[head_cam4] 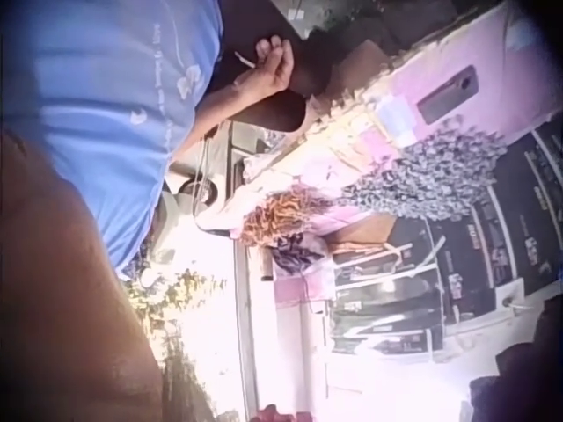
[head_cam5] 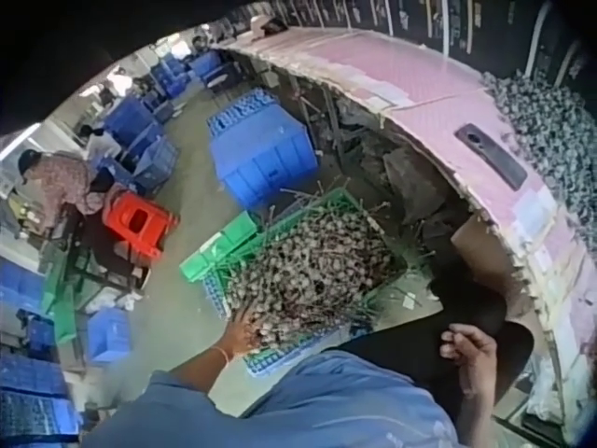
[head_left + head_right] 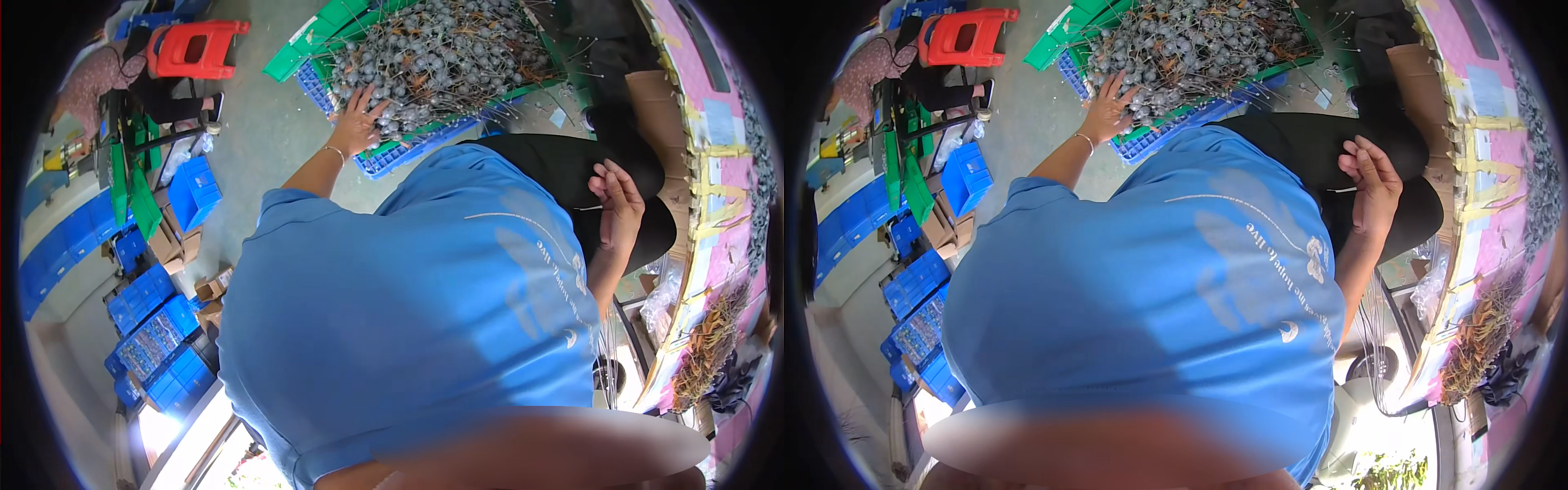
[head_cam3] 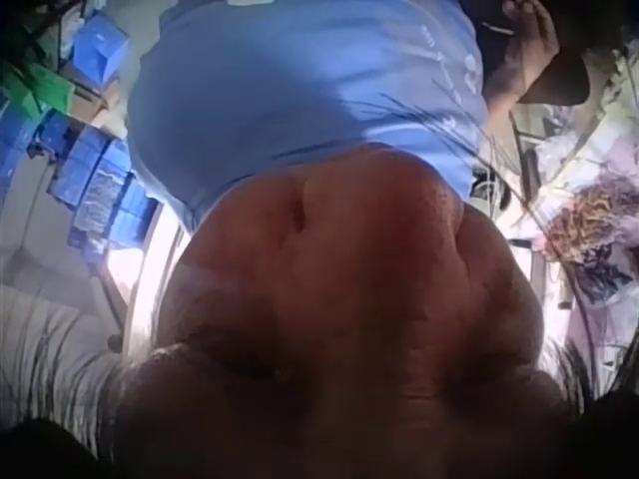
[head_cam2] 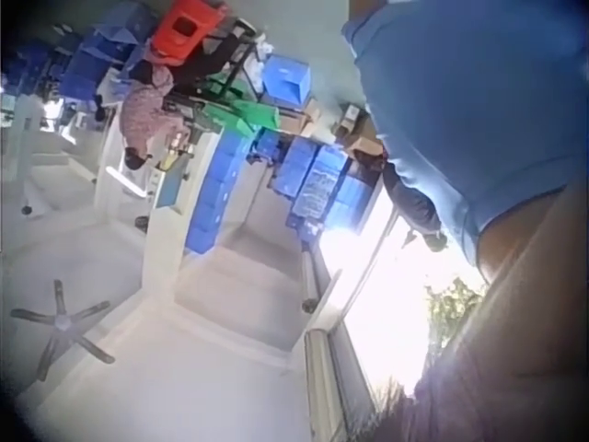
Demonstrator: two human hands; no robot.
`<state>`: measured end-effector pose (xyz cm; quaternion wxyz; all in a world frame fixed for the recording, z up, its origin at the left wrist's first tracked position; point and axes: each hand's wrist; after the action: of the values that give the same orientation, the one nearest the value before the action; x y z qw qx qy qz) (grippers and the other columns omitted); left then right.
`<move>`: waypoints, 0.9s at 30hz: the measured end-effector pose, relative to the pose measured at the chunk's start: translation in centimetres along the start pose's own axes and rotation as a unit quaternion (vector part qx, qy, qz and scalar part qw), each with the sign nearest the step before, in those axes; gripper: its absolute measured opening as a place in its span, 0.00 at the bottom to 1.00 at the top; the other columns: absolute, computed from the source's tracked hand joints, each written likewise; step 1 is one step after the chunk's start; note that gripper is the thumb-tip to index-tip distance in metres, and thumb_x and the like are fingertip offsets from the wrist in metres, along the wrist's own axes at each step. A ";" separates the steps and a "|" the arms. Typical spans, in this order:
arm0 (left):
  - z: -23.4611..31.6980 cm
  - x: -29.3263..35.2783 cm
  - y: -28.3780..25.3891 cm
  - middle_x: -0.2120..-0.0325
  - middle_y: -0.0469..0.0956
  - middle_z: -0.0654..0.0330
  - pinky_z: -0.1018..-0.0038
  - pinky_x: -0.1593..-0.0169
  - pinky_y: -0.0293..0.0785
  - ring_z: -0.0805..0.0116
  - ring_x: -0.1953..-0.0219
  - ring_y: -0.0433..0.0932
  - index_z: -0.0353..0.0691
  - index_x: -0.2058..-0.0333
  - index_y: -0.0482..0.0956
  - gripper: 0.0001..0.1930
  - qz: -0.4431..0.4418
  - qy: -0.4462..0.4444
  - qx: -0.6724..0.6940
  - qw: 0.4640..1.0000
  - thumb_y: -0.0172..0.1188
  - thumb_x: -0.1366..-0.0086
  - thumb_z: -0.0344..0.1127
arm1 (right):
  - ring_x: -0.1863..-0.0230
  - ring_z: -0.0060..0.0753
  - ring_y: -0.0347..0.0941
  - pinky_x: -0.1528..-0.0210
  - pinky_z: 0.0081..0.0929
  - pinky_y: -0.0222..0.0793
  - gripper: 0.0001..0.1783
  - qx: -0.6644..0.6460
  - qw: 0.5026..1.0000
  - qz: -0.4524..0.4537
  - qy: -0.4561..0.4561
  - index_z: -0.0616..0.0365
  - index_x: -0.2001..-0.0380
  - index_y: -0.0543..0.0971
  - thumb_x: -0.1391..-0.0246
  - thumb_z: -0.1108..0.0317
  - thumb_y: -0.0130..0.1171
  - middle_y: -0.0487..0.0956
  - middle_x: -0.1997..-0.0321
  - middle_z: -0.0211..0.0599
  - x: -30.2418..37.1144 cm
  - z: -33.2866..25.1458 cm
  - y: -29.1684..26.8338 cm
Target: Manually assembling small circular electronic components by attaching wires and housings at a factory workbench.
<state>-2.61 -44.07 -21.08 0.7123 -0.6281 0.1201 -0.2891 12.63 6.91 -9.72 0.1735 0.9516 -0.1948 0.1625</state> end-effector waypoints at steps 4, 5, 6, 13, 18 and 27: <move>-0.1 -3.6 -4.0 0.34 0.57 0.44 0.54 0.39 0.68 0.44 0.37 0.65 0.69 0.41 0.72 0.33 -0.138 -0.056 0.054 0.987 0.62 0.48 0.37 | 0.67 0.26 0.80 0.60 0.23 0.79 0.13 -0.040 0.999 0.027 -0.013 0.67 0.52 0.79 0.39 0.75 0.56 0.83 0.58 0.47 0.0 0.8 -0.1; 0.0 -5.5 -5.1 0.34 0.57 0.44 0.54 0.39 0.68 0.44 0.37 0.65 0.69 0.41 0.72 0.33 -0.138 -0.049 0.051 0.988 0.62 0.48 0.37 | 0.67 0.26 0.80 0.60 0.23 0.79 0.13 -0.043 0.998 0.033 -0.018 0.67 0.52 0.79 0.39 0.75 0.56 0.83 0.58 0.47 0.1 1.1 -0.2; 0.2 -7.9 -6.6 0.43 0.68 0.44 0.54 0.44 0.72 0.46 0.43 0.72 0.64 0.47 0.78 0.26 -0.226 -0.064 -0.006 0.972 0.61 0.47 0.36 | 0.67 0.25 0.80 0.59 0.23 0.78 0.14 -0.043 0.999 0.023 -0.016 0.67 0.51 0.78 0.38 0.74 0.56 0.82 0.57 0.46 0.2 1.4 -0.4; 7.7 -19.6 -7.4 0.54 0.78 0.48 0.63 0.54 0.78 0.51 0.49 0.77 0.44 0.58 0.81 0.13 0.032 0.011 -0.144 0.989 0.58 0.40 0.40 | 0.72 0.24 0.78 0.64 0.23 0.79 0.14 -0.072 0.997 0.003 -0.024 0.66 0.51 0.78 0.38 0.73 0.56 0.83 0.57 0.46 -0.2 2.4 -0.8; 8.2 -21.4 -1.5 0.38 0.62 0.48 0.42 0.39 0.62 0.47 0.34 0.59 0.57 0.39 0.66 0.27 0.157 0.162 -0.148 0.963 0.58 0.38 0.41 | 0.75 0.24 0.77 0.68 0.24 0.79 0.14 -0.101 0.995 -0.004 -0.009 0.67 0.51 0.78 0.39 0.73 0.57 0.83 0.58 0.47 -0.8 2.1 -0.6; -0.3 -16.9 -1.3 0.42 0.65 0.52 0.40 0.41 0.59 0.54 0.36 0.62 0.67 0.37 0.63 0.29 -0.005 -0.083 -0.117 0.990 0.58 0.38 0.46 | 0.80 0.22 0.74 0.73 0.23 0.75 0.17 -0.109 0.994 -0.012 0.015 0.67 0.48 0.75 0.39 0.72 0.57 0.83 0.57 0.45 -1.3 1.9 -1.8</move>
<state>-16.69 -34.86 -23.16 0.6400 -0.7297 0.0901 -0.2232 12.76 8.08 -12.38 0.2813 0.9267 -0.1969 0.1526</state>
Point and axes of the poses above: each hand's wrist, its own x-axis away from the middle knuckle, its own y-axis out of the palm, z = x × y
